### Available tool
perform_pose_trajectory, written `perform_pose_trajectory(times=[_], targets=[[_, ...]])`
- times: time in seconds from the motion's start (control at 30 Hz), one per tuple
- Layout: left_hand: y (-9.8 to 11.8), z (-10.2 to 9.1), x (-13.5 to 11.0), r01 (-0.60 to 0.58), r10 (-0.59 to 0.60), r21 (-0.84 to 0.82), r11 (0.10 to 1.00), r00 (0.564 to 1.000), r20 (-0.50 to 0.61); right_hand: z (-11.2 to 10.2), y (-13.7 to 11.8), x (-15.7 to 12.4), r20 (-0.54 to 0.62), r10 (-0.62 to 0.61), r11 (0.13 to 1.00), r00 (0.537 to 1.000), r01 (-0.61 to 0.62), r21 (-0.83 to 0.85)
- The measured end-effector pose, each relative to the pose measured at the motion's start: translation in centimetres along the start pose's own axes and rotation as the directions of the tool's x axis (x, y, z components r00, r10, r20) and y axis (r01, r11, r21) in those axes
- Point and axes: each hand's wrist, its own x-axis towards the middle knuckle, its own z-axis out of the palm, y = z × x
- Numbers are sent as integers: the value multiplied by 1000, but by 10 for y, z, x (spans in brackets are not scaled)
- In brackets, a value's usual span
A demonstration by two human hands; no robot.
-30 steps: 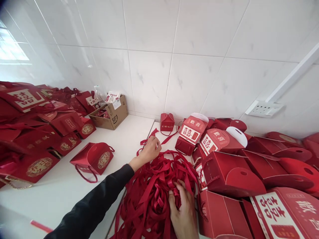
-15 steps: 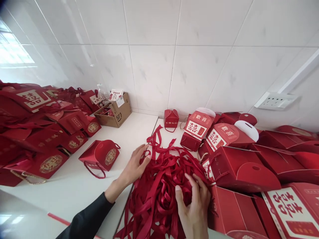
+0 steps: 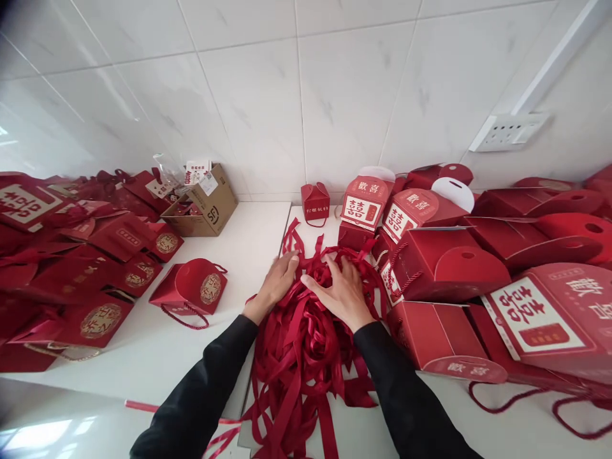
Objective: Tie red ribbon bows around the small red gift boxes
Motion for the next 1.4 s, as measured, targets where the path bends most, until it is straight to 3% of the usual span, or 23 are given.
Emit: perform_pose_trajectory(times=[0.1,0.2,0.23,0.3,0.37,0.47,0.6,0.67,0.73,0.9,1.07,1.17,1.23,1.33,1.4], targets=[[11,-5,-22,-44,53,-66,997,987,149,-9,4,-8,112,-16,999,994,11,43],[13,-27,-78,-60,77,-70,996,959,274,-25,10,-39,224,-93,993,970,76,85],[10,-34,-98,-64,75,-44,997,942,329,-28,13,-50,277,-128,990,952,106,91],[-1,-40,-136,-195,111,147,970,889,445,-27,18,-69,371,-203,979,906,184,87],[-15,-34,-164,-290,115,291,912,860,497,-15,22,-80,350,-271,962,897,250,106],[-29,-9,-185,-350,184,378,857,893,410,10,21,-87,180,-289,949,940,256,186],[-22,23,-177,-263,264,236,936,964,27,28,6,-89,124,-229,922,965,175,344],[-14,32,-164,-220,231,85,972,960,-161,29,-5,-89,113,-169,886,979,101,454],[-6,39,-149,-193,191,15,981,954,-233,26,-16,-88,114,-95,816,989,12,577],[14,50,-111,-182,164,-52,982,957,-240,10,-33,-80,184,-20,572,983,-140,808],[50,45,-92,-318,318,22,948,946,-57,2,-21,-62,182,115,410,977,-213,887],[67,30,-93,-386,384,54,921,922,43,-5,-17,-55,145,150,389,978,-194,901],[75,15,-98,-433,430,117,894,902,44,-13,-21,-51,81,155,402,984,-138,905],[80,-10,-111,-461,485,231,857,873,-57,-30,-27,-44,-41,192,437,981,-48,898],[77,-19,-125,-420,455,198,886,869,-193,-43,-32,-40,-99,213,441,972,-5,898]])
